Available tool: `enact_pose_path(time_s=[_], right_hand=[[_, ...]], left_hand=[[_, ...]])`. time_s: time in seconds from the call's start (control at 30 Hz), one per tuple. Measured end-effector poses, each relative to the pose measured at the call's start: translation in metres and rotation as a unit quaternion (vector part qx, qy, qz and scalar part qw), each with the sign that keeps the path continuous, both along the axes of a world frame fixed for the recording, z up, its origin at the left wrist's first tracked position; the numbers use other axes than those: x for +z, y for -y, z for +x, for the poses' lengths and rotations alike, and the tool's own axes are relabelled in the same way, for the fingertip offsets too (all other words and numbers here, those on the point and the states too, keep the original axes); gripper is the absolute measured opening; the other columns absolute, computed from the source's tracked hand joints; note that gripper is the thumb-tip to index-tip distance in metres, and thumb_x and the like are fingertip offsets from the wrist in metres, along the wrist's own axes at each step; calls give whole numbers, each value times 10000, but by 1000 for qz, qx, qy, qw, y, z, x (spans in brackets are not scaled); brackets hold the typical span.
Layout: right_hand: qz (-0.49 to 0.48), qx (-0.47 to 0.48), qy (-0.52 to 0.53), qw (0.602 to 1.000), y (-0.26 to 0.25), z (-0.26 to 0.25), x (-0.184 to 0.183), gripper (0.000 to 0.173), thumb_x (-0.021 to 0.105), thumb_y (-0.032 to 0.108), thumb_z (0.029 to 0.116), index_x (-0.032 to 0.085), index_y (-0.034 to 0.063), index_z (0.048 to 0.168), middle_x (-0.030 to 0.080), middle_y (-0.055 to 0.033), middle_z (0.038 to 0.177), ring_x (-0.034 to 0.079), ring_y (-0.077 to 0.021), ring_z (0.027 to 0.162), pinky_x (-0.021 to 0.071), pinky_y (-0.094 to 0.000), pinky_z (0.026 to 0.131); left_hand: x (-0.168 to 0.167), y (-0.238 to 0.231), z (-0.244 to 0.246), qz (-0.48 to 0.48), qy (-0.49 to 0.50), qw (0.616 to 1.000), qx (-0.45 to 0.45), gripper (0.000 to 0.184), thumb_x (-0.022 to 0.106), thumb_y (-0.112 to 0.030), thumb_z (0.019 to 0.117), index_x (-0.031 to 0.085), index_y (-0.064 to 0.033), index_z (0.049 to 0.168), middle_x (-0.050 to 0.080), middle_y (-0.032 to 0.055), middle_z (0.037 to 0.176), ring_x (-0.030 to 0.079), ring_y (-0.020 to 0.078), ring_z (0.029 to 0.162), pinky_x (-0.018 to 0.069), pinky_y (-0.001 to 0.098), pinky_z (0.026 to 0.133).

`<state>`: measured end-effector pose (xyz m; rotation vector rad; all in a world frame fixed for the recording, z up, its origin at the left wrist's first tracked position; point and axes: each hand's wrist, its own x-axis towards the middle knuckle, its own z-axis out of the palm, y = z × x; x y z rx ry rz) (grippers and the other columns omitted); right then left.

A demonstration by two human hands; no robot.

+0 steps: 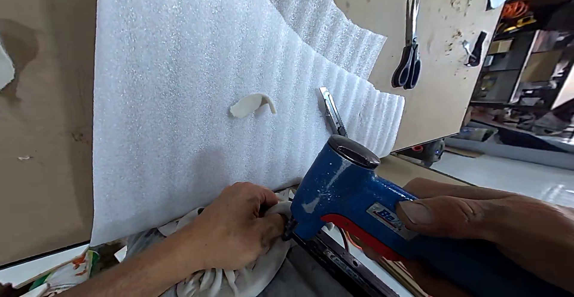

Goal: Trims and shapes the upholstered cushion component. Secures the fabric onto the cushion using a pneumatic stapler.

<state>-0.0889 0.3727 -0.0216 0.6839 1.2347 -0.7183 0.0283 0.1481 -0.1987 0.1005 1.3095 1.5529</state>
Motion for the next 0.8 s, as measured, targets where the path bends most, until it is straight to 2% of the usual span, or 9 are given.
enact_pose_path(time_s=[0.13,0.2,0.3,0.53,0.6,0.7,0.73,0.77,0.8], right_hand=[[11,-27,-27,999,-7,-4,3,372,515,523,929,666,184,942,675,-67,735,627,-116,513,536,-264,442],[5,-80,-46,996,-15,-3,5,383,562,527,939,674,162,975,667,-81,784,596,-110,508,519,-257,433],[0,-98,-45,994,-17,0,5,367,583,523,926,674,170,968,684,-75,799,597,-94,506,513,-242,430],[21,-43,-2,999,7,0,-2,307,476,443,939,652,192,942,685,-59,759,635,-105,527,539,-246,451],[20,-15,-4,1000,6,0,-1,320,480,460,944,657,193,941,684,-50,761,633,-103,529,535,-249,450],[12,-63,-130,989,-32,6,10,372,566,506,961,697,159,940,666,-46,740,574,-77,488,493,-235,415],[26,-90,-180,979,-49,6,14,383,519,489,998,682,148,939,648,-46,715,580,-74,478,508,-239,410],[59,-77,-235,967,-53,0,21,412,411,460,1041,642,137,928,624,-44,682,590,-86,473,521,-251,411],[112,-25,-305,946,-44,-8,25,401,315,357,1045,612,129,899,617,-48,644,595,-109,459,511,-262,399]], left_hand=[[-4,4,-5,18,5,1000,-5,229,609,-355,993,659,-185,848,571,-95,679,538,7,594,442,225,542],[-7,5,-4,32,7,999,-6,248,620,-365,991,649,-182,826,562,-90,660,527,5,576,426,212,525],[-9,5,-5,43,9,999,-4,253,624,-364,998,650,-173,833,568,-91,663,529,0,579,425,201,526],[-11,6,-3,63,11,998,-1,228,601,-320,1012,659,-163,857,596,-92,699,562,-11,622,458,198,559],[-11,6,-2,62,11,998,-4,238,599,-331,1015,653,-162,856,587,-90,696,553,-12,615,452,197,557],[-8,4,-6,37,11,999,-6,256,625,-348,1002,641,-169,818,559,-87,663,522,4,585,420,208,540],[-6,3,-6,30,8,999,-1,238,636,-339,991,651,-175,819,575,-90,681,538,1,604,434,204,554],[-5,2,-6,27,1,1000,1,210,641,-332,986,669,-180,843,593,-91,741,559,-4,659,460,198,598],[-4,2,-6,27,-11,1000,-3,188,630,-329,987,697,-184,888,597,-87,849,574,-2,758,484,197,675]])
